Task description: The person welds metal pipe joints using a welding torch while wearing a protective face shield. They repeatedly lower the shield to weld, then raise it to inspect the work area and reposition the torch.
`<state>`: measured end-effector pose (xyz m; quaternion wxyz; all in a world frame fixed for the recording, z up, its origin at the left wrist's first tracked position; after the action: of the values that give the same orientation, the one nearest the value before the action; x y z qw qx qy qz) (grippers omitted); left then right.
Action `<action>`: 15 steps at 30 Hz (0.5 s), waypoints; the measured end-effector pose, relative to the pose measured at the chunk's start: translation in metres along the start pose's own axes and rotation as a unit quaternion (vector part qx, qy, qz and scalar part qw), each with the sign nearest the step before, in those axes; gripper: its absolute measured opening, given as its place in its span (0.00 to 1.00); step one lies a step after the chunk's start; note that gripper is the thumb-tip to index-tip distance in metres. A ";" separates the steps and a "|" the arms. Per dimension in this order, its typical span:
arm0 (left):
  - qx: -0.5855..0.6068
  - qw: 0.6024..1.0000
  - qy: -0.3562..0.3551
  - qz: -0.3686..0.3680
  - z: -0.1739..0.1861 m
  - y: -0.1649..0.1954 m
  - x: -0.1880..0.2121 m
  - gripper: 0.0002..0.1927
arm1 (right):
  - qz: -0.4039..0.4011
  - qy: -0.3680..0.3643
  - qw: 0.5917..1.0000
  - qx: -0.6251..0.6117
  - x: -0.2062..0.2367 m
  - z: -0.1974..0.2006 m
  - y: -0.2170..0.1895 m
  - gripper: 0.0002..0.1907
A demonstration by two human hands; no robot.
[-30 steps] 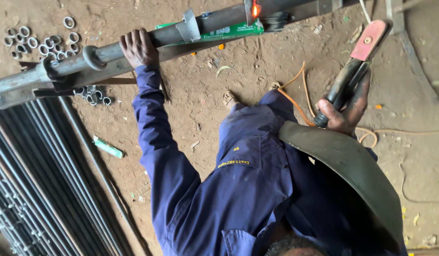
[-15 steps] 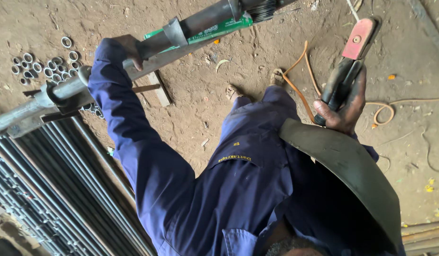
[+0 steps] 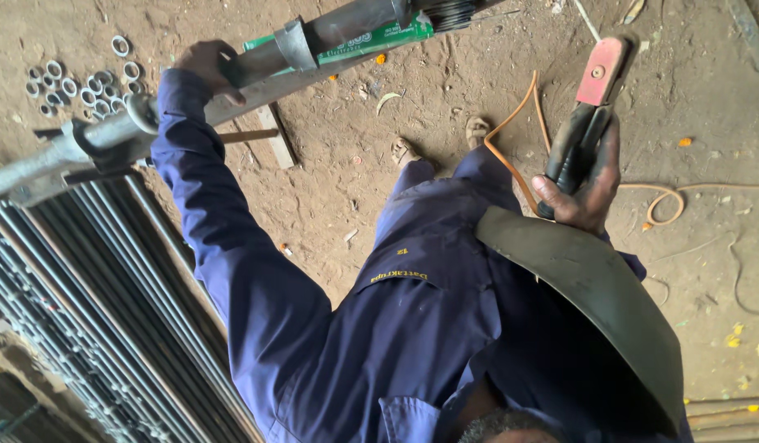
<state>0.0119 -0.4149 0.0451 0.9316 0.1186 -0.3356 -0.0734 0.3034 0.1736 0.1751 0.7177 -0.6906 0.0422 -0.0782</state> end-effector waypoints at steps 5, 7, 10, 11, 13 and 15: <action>-0.088 0.967 0.216 0.104 -0.013 0.019 0.043 0.49 | 0.013 -0.061 0.998 -0.013 -0.033 0.019 0.008 0.53; -0.104 0.949 0.254 0.155 -0.032 0.039 0.059 0.47 | -0.001 -0.093 0.995 -0.021 -0.045 0.025 0.008 0.53; -0.083 0.936 0.311 0.143 -0.046 0.073 0.067 0.51 | 0.013 -0.123 0.992 -0.012 -0.062 0.028 0.000 0.51; -0.077 0.935 0.311 0.153 -0.049 0.081 0.067 0.51 | 0.038 -0.130 0.991 0.008 -0.068 0.029 -0.006 0.50; -0.075 0.930 0.315 0.175 -0.048 0.091 0.067 0.51 | 0.070 -0.143 0.987 0.034 -0.075 0.032 -0.015 0.50; -0.088 0.921 0.322 0.200 -0.042 0.098 0.067 0.50 | 0.087 -0.155 0.983 0.043 -0.079 0.035 -0.020 0.50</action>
<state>0.0963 -0.3280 0.0810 0.9913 -0.0159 -0.0262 0.1277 0.2302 0.2206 0.1925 0.7487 -0.6564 -0.0132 0.0912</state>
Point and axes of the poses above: each hand's wrist, its own x-axis away from the middle knuckle, its own z-axis out of the back of the hand, y = z × x, the point moved 5 cm from there along -x, towards the middle knuckle, and after that the axes turned 1 degree about -x, right-handed, at the moved point
